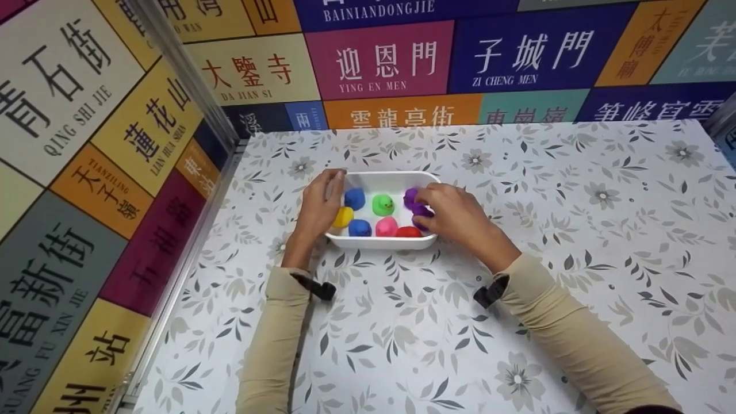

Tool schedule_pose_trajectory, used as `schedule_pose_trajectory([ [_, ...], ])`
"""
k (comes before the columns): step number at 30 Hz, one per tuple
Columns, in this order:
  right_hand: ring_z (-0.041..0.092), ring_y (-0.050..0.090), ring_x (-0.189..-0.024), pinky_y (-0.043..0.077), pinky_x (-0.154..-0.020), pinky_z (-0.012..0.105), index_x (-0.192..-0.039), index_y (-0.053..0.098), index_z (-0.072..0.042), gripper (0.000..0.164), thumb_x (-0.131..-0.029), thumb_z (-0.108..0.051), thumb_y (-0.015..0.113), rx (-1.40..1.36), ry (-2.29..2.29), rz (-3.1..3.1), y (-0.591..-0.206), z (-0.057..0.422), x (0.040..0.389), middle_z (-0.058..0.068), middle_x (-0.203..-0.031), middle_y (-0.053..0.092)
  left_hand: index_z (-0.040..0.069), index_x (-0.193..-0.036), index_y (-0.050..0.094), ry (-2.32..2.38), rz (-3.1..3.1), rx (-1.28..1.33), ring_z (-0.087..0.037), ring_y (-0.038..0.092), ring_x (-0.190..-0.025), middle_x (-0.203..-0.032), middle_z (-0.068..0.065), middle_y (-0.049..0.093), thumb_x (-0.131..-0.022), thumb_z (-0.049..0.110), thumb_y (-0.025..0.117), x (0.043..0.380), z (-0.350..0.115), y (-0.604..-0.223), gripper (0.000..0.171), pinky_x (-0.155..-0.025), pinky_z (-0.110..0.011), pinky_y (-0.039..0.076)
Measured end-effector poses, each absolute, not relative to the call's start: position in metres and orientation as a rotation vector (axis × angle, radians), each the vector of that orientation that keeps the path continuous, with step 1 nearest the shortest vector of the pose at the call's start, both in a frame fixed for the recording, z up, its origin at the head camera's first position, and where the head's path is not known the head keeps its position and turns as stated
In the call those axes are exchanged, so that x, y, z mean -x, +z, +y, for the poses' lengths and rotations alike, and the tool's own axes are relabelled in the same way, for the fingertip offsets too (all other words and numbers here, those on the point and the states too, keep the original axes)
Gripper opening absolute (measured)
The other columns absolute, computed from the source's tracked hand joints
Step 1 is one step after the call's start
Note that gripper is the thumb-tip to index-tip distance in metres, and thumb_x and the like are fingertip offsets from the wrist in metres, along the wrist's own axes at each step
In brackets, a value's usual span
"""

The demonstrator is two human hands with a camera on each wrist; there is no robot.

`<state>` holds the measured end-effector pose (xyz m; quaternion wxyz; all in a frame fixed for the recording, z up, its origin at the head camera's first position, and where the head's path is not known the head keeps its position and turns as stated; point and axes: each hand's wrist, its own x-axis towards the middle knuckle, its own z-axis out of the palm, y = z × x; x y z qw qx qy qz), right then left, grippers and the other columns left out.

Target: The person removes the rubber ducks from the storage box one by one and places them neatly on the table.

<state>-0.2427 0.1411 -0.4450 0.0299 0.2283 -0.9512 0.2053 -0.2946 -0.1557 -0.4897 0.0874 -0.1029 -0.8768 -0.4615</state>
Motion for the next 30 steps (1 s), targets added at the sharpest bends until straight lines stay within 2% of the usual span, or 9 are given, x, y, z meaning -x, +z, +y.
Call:
schedule_pose_trajectory([
  [3,0.030,0.067,-0.090,0.059,-0.082,0.050,-0.105,0.077,-0.008,0.024,-0.090,-0.024,0.088,-0.700,0.625,-2.948,-0.446,0.139,0.245,0.010,-0.098,0.072,0.012,-0.145,0.065,-1.406,-2.606,0.292,-0.020,0.059,-0.143,-0.146,-0.004,0.069,-0.117,0.039,0.044,0.294,-0.156,-0.490,0.044,-0.129,-0.042,0.040],
  [6,0.029,0.066,-0.089,0.059,-0.081,0.049,-0.100,0.077,-0.008,0.020,-0.090,-0.022,0.087,-0.692,0.632,-2.970,-0.447,0.136,0.247,0.010,-0.097,0.071,0.013,-0.145,0.065,-1.417,-2.609,0.275,-0.019,0.057,-0.146,-0.148,-0.003,0.067,-0.116,0.023,0.046,0.293,-0.156,-0.489,0.036,-0.130,-0.041,0.038],
  [11,0.031,0.068,-0.094,0.060,-0.086,0.049,-0.104,0.078,-0.008,0.022,-0.091,-0.022,0.088,-0.669,0.653,-3.003,-0.448,0.135,0.247,0.012,-0.102,0.072,0.014,-0.145,0.064,-1.416,-2.622,0.267,-0.019,0.054,-0.150,-0.151,-0.003,0.066,-0.110,0.002,0.042,0.293,-0.155,-0.488,0.043,-0.131,-0.041,0.036],
  [20,0.030,0.070,-0.101,0.060,-0.096,0.049,-0.109,0.079,-0.008,0.022,-0.093,-0.021,0.086,-0.688,0.828,-2.911,-0.457,0.137,0.248,0.011,-0.107,0.073,0.013,-0.145,0.064,-1.424,-2.615,0.264,-0.021,0.053,-0.151,-0.153,-0.005,0.065,-0.108,-0.001,0.039,0.294,-0.155,-0.490,0.047,-0.131,-0.042,0.035],
  [25,0.029,0.073,-0.109,0.062,-0.101,0.046,-0.120,0.079,-0.005,0.031,-0.094,-0.020,0.085,-0.720,0.979,-2.814,-0.463,0.139,0.248,0.012,-0.113,0.074,0.014,-0.146,0.063,-1.443,-2.610,0.257,-0.020,0.052,-0.151,-0.154,-0.005,0.064,-0.109,0.000,0.039,0.293,-0.156,-0.491,0.047,-0.132,-0.041,0.035],
  [30,0.028,0.075,-0.109,0.064,-0.099,0.041,-0.123,0.078,-0.006,0.033,-0.094,-0.018,0.085,-0.760,1.050,-2.722,-0.468,0.143,0.247,0.011,-0.115,0.075,0.015,-0.148,0.062,-1.470,-2.618,0.242,-0.019,0.052,-0.150,-0.154,-0.004,0.063,-0.111,0.003,0.039,0.293,-0.154,-0.491,0.045,-0.131,-0.041,0.035],
])
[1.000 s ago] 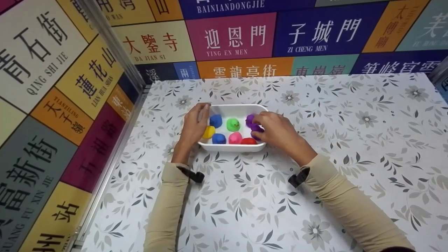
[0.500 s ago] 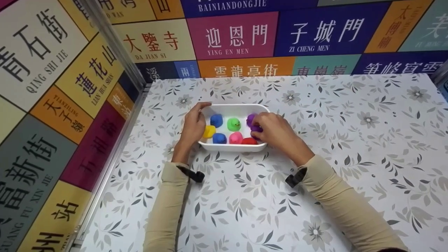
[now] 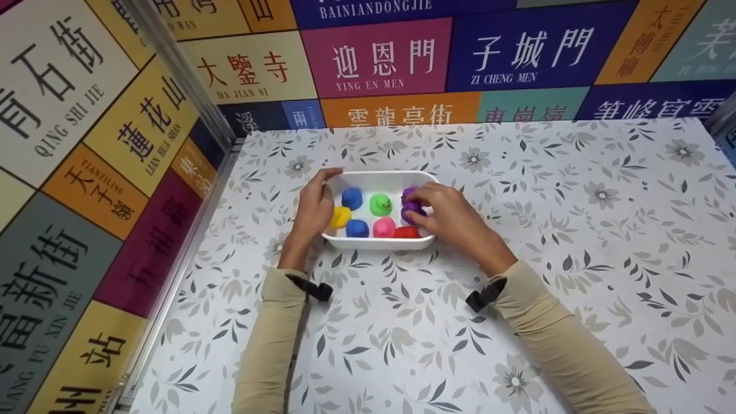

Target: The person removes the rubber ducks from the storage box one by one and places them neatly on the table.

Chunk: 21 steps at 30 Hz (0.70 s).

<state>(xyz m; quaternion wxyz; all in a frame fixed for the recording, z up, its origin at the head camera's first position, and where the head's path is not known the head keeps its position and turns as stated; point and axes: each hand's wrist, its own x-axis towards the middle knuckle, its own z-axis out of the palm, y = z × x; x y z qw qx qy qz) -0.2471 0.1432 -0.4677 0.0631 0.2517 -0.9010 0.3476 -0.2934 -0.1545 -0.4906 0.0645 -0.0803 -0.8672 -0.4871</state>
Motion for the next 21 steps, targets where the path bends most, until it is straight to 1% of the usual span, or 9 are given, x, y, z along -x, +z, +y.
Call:
schedule_pose_trajectory([
  [5,0.022,0.075,-0.101,0.064,-0.092,0.041,-0.122,0.078,-0.007,0.029,-0.095,-0.016,0.084,-0.800,1.098,-2.569,-0.473,0.147,0.246,0.008,-0.112,0.077,0.010,-0.146,0.063,-1.518,-2.577,0.250,-0.021,0.056,-0.146,-0.150,-0.008,0.065,-0.112,0.006,0.039,0.294,-0.155,-0.489,0.041,-0.128,-0.041,0.040],
  [8,0.019,0.075,-0.100,0.065,-0.090,0.040,-0.122,0.078,-0.008,0.026,-0.098,-0.015,0.081,-0.812,1.132,-2.504,-0.476,0.150,0.246,0.006,-0.113,0.075,0.008,-0.146,0.063,-1.532,-2.566,0.249,-0.022,0.057,-0.144,-0.149,-0.010,0.065,-0.112,0.006,0.039,0.293,-0.155,-0.488,0.041,-0.127,-0.042,0.041],
  [12,0.019,0.075,-0.103,0.066,-0.091,0.035,-0.124,0.076,-0.006,0.026,-0.099,-0.014,0.079,-0.796,1.209,-2.424,-0.480,0.153,0.245,0.007,-0.118,0.074,0.008,-0.145,0.064,-1.520,-2.570,0.237,-0.022,0.058,-0.143,-0.149,-0.010,0.066,-0.112,0.006,0.040,0.293,-0.154,-0.488,0.041,-0.126,-0.042,0.042],
  [16,0.020,0.074,-0.109,0.065,-0.092,0.031,-0.124,0.074,-0.003,0.027,-0.098,-0.008,0.079,-0.765,1.325,-2.334,-0.481,0.157,0.244,0.009,-0.120,0.073,0.009,-0.144,0.064,-1.508,-2.572,0.227,-0.022,0.058,-0.143,-0.149,-0.010,0.066,-0.113,0.007,0.040,0.293,-0.155,-0.488,0.040,-0.126,-0.041,0.042],
  [21,0.024,0.074,-0.114,0.065,-0.093,0.032,-0.125,0.072,0.000,0.031,-0.095,-0.002,0.078,-0.752,1.448,-2.269,-0.479,0.166,0.246,0.012,-0.120,0.073,0.009,-0.145,0.064,-1.520,-2.572,0.227,-0.022,0.058,-0.143,-0.149,-0.010,0.066,-0.113,0.007,0.040,0.293,-0.154,-0.488,0.039,-0.126,-0.041,0.042],
])
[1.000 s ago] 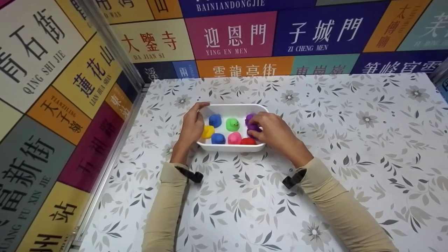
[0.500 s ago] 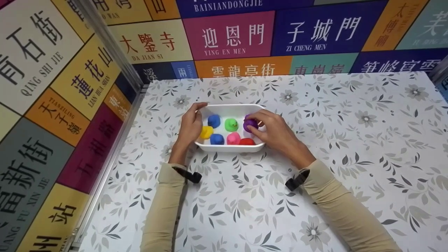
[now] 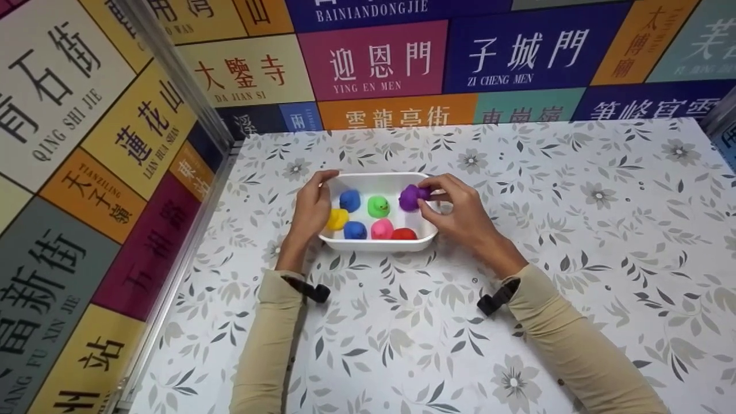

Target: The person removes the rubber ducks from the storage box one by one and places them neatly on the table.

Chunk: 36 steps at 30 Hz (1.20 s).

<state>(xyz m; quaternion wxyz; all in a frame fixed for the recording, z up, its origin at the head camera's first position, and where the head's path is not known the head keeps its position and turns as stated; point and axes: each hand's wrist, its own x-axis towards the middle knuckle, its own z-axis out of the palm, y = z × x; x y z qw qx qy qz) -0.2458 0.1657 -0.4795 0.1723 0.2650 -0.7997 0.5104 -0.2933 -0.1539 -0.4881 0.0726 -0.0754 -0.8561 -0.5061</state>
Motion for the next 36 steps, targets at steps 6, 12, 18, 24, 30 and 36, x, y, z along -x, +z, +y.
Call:
schedule_pose_trajectory([
  [6,0.026,0.073,-0.119,0.062,-0.097,0.026,-0.131,0.072,0.001,0.037,-0.095,0.000,0.079,-0.768,1.502,-2.234,-0.479,0.179,0.247,0.014,-0.127,0.074,0.010,-0.145,0.064,-1.525,-2.572,0.225,-0.022,0.058,-0.143,-0.150,-0.010,0.066,-0.114,0.008,0.041,0.293,-0.154,-0.487,0.039,-0.127,-0.040,0.041],
  [12,0.028,0.072,-0.121,0.061,-0.099,0.023,-0.133,0.073,0.000,0.036,-0.097,-0.001,0.077,-0.739,1.493,-2.208,-0.476,0.196,0.245,0.016,-0.129,0.074,0.009,-0.144,0.065,-1.501,-2.572,0.246,-0.023,0.060,-0.140,-0.148,-0.011,0.067,-0.113,0.007,0.041,0.293,-0.154,-0.488,0.040,-0.123,-0.042,0.044],
  [18,0.024,0.071,-0.126,0.059,-0.102,0.022,-0.137,0.072,-0.002,0.037,-0.100,-0.001,0.074,-0.668,1.479,-2.220,-0.474,0.212,0.247,0.014,-0.135,0.072,0.010,-0.144,0.064,-1.483,-2.585,0.238,-0.023,0.058,-0.142,-0.148,-0.009,0.066,-0.113,0.007,0.041,0.293,-0.154,-0.488,0.039,-0.125,-0.042,0.043],
  [24,0.024,0.070,-0.127,0.058,-0.104,0.022,-0.137,0.073,-0.005,0.038,-0.099,0.001,0.073,-0.651,1.434,-2.255,-0.474,0.225,0.253,0.014,-0.138,0.071,0.012,-0.146,0.063,-1.505,-2.596,0.206,-0.022,0.056,-0.145,-0.151,-0.008,0.065,-0.113,0.007,0.041,0.293,-0.154,-0.488,0.040,-0.127,-0.042,0.041],
  [30,0.027,0.070,-0.126,0.059,-0.102,0.024,-0.135,0.073,-0.003,0.036,-0.099,-0.001,0.074,-0.642,1.279,-2.412,-0.476,0.235,0.257,0.013,-0.136,0.071,0.014,-0.145,0.063,-1.520,-2.596,0.180,-0.021,0.055,-0.146,-0.151,-0.006,0.064,-0.113,0.008,0.041,0.293,-0.153,-0.487,0.040,-0.128,-0.042,0.039],
  [36,0.036,0.071,-0.123,0.062,-0.102,0.041,-0.134,0.073,-0.002,0.039,-0.096,0.007,0.073,-0.686,1.205,-2.622,-0.485,0.240,0.260,0.017,-0.131,0.072,0.016,-0.146,0.063,-1.509,-2.616,0.148,-0.020,0.055,-0.146,-0.153,-0.004,0.064,-0.113,0.009,0.041,0.293,-0.152,-0.487,0.040,-0.128,-0.042,0.039],
])
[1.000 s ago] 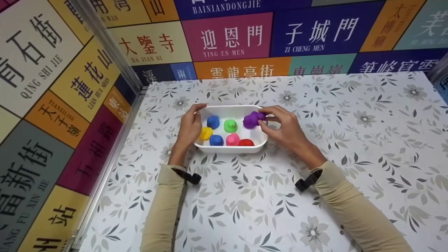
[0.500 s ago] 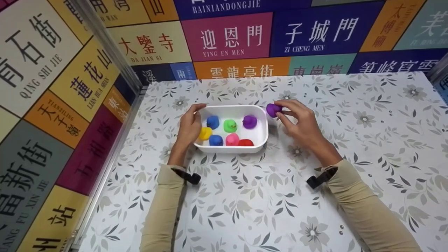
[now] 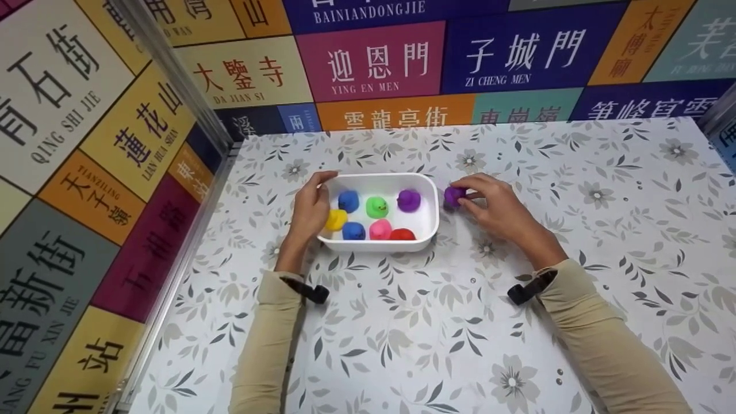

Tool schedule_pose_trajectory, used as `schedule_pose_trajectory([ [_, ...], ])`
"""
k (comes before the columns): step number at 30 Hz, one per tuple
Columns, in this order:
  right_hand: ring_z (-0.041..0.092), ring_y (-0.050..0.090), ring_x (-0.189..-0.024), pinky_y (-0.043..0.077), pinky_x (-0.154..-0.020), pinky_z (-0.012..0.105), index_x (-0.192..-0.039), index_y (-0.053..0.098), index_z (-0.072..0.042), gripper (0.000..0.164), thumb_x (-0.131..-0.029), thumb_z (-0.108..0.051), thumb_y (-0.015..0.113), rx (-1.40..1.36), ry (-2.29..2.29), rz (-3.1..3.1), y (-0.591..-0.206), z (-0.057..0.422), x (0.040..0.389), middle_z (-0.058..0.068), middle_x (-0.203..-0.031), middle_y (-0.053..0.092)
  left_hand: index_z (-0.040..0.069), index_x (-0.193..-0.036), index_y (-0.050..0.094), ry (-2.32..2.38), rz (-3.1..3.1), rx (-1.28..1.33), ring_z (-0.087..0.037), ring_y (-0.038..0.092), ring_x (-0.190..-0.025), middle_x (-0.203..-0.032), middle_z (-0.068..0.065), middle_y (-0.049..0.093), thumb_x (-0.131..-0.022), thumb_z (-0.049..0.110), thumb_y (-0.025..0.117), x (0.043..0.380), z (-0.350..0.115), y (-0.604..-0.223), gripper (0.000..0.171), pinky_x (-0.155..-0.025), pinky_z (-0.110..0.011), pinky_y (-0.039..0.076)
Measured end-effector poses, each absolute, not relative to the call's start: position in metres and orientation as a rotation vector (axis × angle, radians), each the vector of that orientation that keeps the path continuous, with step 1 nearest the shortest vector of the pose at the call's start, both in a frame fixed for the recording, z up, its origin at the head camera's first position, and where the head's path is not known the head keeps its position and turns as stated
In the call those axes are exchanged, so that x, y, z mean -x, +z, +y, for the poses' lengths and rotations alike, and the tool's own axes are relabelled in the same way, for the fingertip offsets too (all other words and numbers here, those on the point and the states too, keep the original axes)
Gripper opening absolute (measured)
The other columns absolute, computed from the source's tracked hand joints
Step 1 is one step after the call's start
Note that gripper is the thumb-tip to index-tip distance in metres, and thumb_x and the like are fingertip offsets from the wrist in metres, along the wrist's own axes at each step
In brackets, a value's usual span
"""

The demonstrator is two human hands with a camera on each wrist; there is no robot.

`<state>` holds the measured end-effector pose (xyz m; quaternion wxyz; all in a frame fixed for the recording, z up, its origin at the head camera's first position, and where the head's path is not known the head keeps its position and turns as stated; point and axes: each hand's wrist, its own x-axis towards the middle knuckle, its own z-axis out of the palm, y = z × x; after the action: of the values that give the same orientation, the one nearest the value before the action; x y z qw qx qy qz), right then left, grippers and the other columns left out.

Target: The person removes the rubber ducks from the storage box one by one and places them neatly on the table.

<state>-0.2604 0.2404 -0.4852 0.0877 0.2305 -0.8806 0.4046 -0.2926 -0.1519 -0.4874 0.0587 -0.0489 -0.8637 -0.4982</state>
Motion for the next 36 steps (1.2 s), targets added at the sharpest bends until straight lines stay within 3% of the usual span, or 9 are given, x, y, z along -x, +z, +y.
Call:
schedule_pose_trajectory([
  [12,0.039,0.070,-0.127,0.058,-0.109,0.050,-0.137,0.072,-0.004,0.043,-0.095,0.008,0.072,-0.711,1.133,-2.732,-0.4934,0.2423,0.2676,0.018,-0.136,0.072,0.013,-0.145,0.064,-1.506,-2.592,0.201,-0.021,0.055,-0.146,-0.151,-0.006,0.065,-0.112,0.007,0.041,0.2910,-0.1530,-0.4878,0.041,-0.128,-0.042,0.039],
  [21,0.041,0.069,-0.128,0.057,-0.111,0.052,-0.139,0.071,-0.006,0.041,-0.098,-0.004,0.075,-0.686,1.121,-2.801,-0.4910,0.2389,0.2664,0.019,-0.141,0.068,0.014,-0.145,0.065,-1.513,-2.591,0.199,-0.020,0.055,-0.147,-0.151,-0.005,0.065,-0.112,0.007,0.041,0.2922,-0.1518,-0.4883,0.041,-0.130,-0.041,0.037],
  [29,0.041,0.063,-0.138,0.046,-0.121,0.060,-0.139,0.071,-0.008,0.040,-0.100,-0.001,0.071,-0.711,1.111,-2.788,-0.4911,0.2378,0.2666,0.017,-0.143,0.070,0.015,-0.145,0.065,-1.511,-2.596,0.192,-0.020,0.055,-0.147,-0.151,-0.004,0.066,-0.112,0.008,0.042,0.2925,-0.1517,-0.4876,0.041,-0.130,-0.041,0.037],
  [36,0.040,0.066,-0.131,0.050,-0.117,0.059,-0.137,0.072,-0.007,0.038,-0.100,0.000,0.071,-0.717,1.098,-2.773,-0.4917,0.2358,0.2673,0.018,-0.138,0.072,0.017,-0.146,0.064,-1.525,-2.609,0.181,-0.019,0.052,-0.150,-0.153,-0.003,0.064,-0.112,0.008,0.041,0.2911,-0.1521,-0.4872,0.041,-0.132,-0.042,0.033],
])
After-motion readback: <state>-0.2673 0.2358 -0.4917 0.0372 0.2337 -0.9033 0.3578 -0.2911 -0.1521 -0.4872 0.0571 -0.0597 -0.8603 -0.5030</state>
